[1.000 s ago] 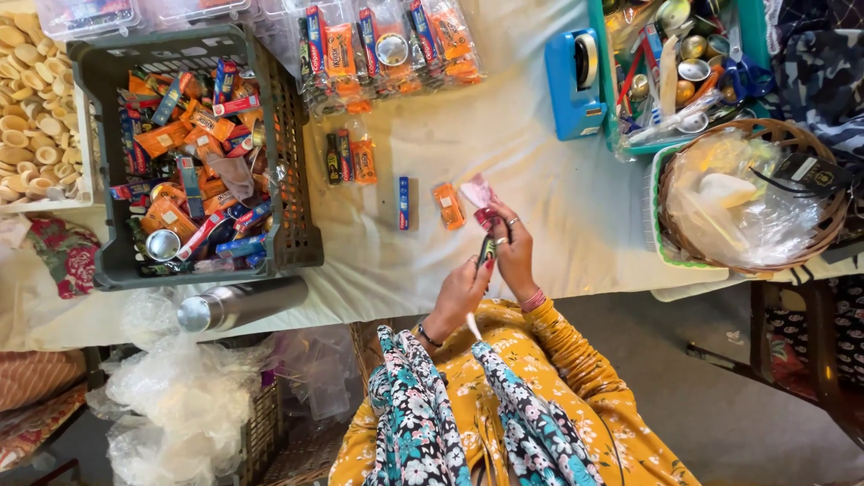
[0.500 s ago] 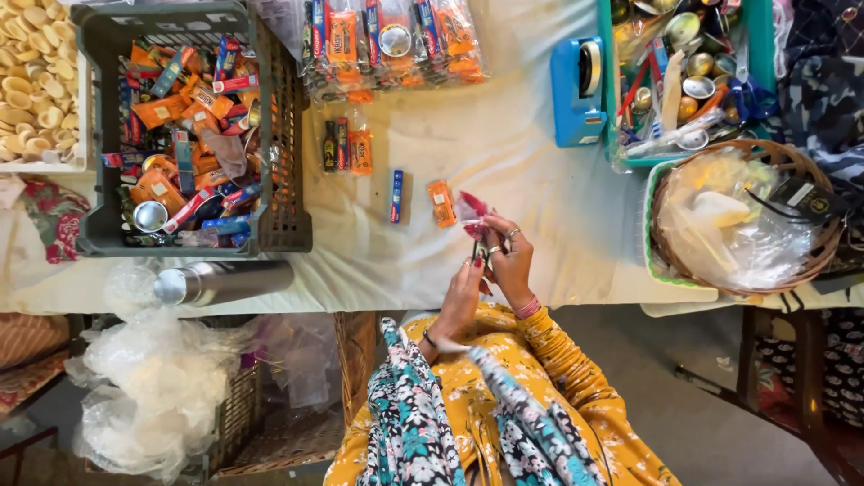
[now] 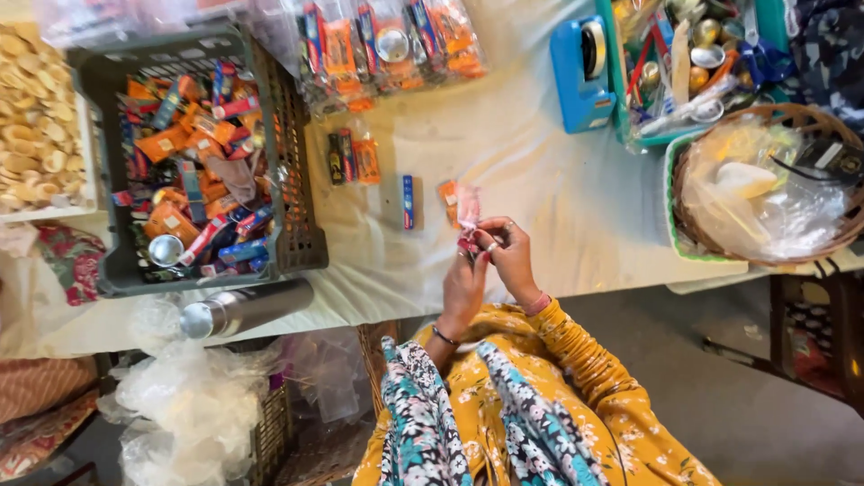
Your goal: The person sits at a table and packs small items, including toothpaste tubes and small bottles, into clear plastic bags. They pick up items from a crate, place them into bags, and arrange the filled bags on the table.
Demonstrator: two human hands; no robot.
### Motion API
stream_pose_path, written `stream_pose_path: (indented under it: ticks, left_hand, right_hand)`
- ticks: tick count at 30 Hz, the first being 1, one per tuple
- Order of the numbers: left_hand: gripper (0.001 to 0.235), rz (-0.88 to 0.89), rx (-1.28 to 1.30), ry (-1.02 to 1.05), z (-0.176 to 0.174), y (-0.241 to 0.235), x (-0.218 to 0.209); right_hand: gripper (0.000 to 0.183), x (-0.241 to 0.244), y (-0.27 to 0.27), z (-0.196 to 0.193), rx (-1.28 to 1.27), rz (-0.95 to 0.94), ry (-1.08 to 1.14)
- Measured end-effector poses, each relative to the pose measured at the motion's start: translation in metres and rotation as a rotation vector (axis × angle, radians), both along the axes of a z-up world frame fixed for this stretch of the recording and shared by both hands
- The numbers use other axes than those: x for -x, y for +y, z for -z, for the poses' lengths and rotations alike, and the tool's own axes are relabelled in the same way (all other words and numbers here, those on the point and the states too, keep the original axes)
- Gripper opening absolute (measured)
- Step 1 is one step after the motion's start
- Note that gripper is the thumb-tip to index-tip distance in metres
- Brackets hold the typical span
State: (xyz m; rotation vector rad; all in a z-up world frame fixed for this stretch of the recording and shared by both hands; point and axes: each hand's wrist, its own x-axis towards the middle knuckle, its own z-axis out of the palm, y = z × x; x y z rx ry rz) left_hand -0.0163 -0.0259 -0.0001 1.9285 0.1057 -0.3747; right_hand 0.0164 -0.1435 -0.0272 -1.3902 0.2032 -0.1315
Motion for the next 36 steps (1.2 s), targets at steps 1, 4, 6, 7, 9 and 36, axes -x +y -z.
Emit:
stream_pose_path:
  ticks: [1, 4, 6, 7, 9, 36]
  left_hand:
    - [0.039, -0.036, -0.051, -0.150, 0.000, 0.005, -0.003]
    - [0.041, -0.036, -0.128, -0.247, 0.003, 0.015, -0.007]
    - [0.038, -0.003, -0.157, -0.184, 0.015, 0.020, -0.001]
    - [0.035, 0.120, -0.211, -0.191, 0.026, 0.021, 0.000]
    - [0.033, 0.242, -0.259, -0.197, 0.038, 0.023, -0.001]
    - [0.051, 0.084, 0.399, 0.061, 0.091, 0.042, -0.015]
  right_hand:
    - [0.013, 0.003, 0.003, 0.003, -0.153, -0.015, 0.177]
    - [0.020, -0.002, 0.005, -0.010, -0.387, -0.053, 0.412]
    - [0.023, -0.003, 0.003, -0.005, -0.470, -0.078, 0.481]
    - [0.016, -0.006, 0.000, 0.008, -0.525, -0.072, 0.445]
    - [0.012, -0.010, -0.008, 0.027, -0.573, -0.066, 0.411]
    - [0.040, -0.022, 0.029, 0.061, -1.104, -0.019, 0.261]
